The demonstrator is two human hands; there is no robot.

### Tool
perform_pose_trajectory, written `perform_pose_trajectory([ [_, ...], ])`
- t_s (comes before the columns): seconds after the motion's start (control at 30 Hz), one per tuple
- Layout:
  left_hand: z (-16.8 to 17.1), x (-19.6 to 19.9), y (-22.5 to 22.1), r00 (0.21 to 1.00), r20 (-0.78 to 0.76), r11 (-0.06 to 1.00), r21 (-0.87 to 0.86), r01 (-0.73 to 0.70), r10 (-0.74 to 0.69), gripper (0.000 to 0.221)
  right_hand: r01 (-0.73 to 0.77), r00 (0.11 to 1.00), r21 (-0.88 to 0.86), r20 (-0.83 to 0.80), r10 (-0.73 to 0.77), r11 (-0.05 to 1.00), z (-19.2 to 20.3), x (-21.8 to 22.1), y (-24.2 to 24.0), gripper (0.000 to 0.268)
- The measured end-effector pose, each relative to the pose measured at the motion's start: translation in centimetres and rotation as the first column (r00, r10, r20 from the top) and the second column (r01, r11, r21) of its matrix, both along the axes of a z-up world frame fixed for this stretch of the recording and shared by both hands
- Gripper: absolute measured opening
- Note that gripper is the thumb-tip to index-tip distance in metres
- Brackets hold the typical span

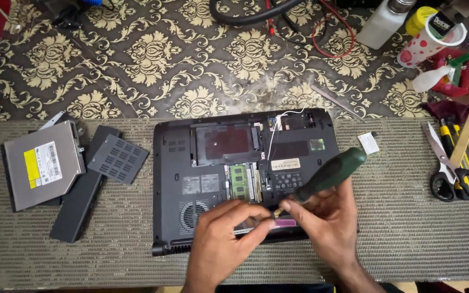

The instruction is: Disassembling and working on the internal components of a laptop using a screwdriver on a repair bench.

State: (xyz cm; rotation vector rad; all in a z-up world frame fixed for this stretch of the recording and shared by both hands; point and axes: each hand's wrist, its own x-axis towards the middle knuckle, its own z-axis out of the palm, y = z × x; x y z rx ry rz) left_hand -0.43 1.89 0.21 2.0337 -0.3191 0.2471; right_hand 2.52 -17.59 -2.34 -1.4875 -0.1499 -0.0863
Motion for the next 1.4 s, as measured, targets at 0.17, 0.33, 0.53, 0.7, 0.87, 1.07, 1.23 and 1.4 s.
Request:
perform_pose_trajectory([
  [0.17, -1.7, -1.1, 5.5, 0.972, -0.093, 0.976, 0.057, -0.211, 0.216, 0.020, 0.052, 0.999, -0.041, 0.003, -0.052, 0.998, -0.1, 0.5, -0.2, 0.061],
  [0.33, -3.4, -3.0, 11.6, 0.780, -0.198, 0.782, 0.373, -0.500, 0.593, 0.028, 0.010, 0.998, -0.103, -0.053, -0.016, 0.995, -0.6, 1.0, 0.1, 0.066],
  [0.53, -4.4, -3.5, 11.8, 0.672, -0.470, 0.809, 0.190, -0.556, 0.572, 0.044, -0.101, 0.988, -0.164, -0.135, 0.079, 0.981, -0.1, 0.5, 1.4, 0.060],
  [0.7, -4.0, -3.3, 11.8, 0.685, -0.449, 0.813, 0.209, -0.543, 0.573, 0.044, -0.097, 0.987, -0.638, 0.035, 0.155, 0.764, -0.8, 0.6, 1.1, 0.048],
  [0.87, -4.8, -3.6, 11.9, 0.712, -0.419, 0.821, 0.186, -0.540, 0.563, 0.044, 0.035, 0.861, -0.730, 0.369, 0.350, 0.683, -2.9, 0.7, 1.7, 0.046],
  [1.07, -2.3, -2.6, 9.3, 0.829, -0.264, 0.869, 0.194, -0.456, 0.494, 0.040, 0.149, 0.789, -0.665, 0.527, 0.317, 0.732, -3.6, 0.4, 2.6, 0.038],
  [1.23, 3.4, -0.8, 5.6, 0.989, -0.057, 0.985, -0.113, 0.130, -0.137, 0.046, 0.180, 0.849, -0.669, 0.476, 0.230, 0.721, -3.0, 0.3, 2.6, 0.043],
  [1.4, 5.7, 0.7, 4.2, 0.900, 0.017, 0.886, -0.167, 0.432, -0.436, 0.053, -0.066, 0.823, -0.675, 0.379, 0.422, 0.735, -1.1, 0.7, 1.8, 0.009],
])
